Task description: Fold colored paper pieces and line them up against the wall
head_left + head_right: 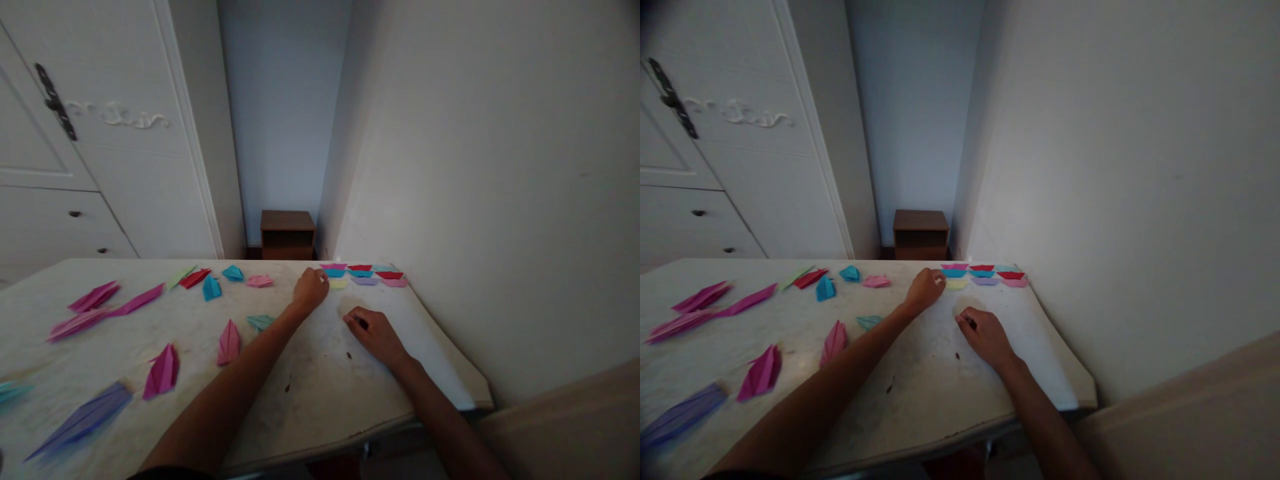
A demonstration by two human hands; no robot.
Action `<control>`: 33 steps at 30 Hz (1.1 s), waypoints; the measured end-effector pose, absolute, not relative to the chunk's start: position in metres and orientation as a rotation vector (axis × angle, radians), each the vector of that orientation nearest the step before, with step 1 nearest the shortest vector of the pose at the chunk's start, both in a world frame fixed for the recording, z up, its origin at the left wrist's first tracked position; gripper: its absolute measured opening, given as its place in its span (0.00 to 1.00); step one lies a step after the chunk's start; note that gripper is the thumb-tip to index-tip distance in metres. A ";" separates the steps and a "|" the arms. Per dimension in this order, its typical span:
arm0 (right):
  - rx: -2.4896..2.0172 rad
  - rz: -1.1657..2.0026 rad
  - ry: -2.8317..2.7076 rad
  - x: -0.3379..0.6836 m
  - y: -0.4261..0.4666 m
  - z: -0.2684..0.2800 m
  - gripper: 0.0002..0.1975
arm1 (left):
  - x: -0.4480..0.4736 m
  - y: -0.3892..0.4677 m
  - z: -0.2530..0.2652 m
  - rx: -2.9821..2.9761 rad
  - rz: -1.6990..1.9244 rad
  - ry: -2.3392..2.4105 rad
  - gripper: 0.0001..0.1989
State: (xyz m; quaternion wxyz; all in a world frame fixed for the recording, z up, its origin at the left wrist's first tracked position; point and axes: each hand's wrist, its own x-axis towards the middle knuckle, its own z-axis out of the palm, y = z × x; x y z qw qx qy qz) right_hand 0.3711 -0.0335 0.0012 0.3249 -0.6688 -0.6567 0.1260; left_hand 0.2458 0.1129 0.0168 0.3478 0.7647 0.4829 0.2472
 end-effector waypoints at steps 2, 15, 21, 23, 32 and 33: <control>-1.776 0.319 -1.759 0.370 -0.034 0.001 0.15 | 0.244 0.105 0.017 2.180 0.634 1.233 0.12; -1.804 0.315 -1.808 0.370 -0.035 -0.002 0.15 | 0.260 0.112 0.010 2.707 0.375 1.131 0.16; -1.833 0.303 -1.823 0.370 -0.035 -0.002 0.14 | 0.261 0.114 0.012 2.696 0.383 1.161 0.16; -1.830 0.305 -1.823 0.369 -0.035 -0.002 0.15 | 0.262 0.115 0.012 2.691 0.393 1.170 0.17; -1.823 0.299 -1.844 0.370 -0.035 -0.001 0.15 | 0.258 0.110 0.013 2.675 0.471 1.163 0.17; -1.821 0.299 -1.850 0.370 -0.035 -0.001 0.15 | 0.257 0.108 0.014 2.675 0.491 1.157 0.17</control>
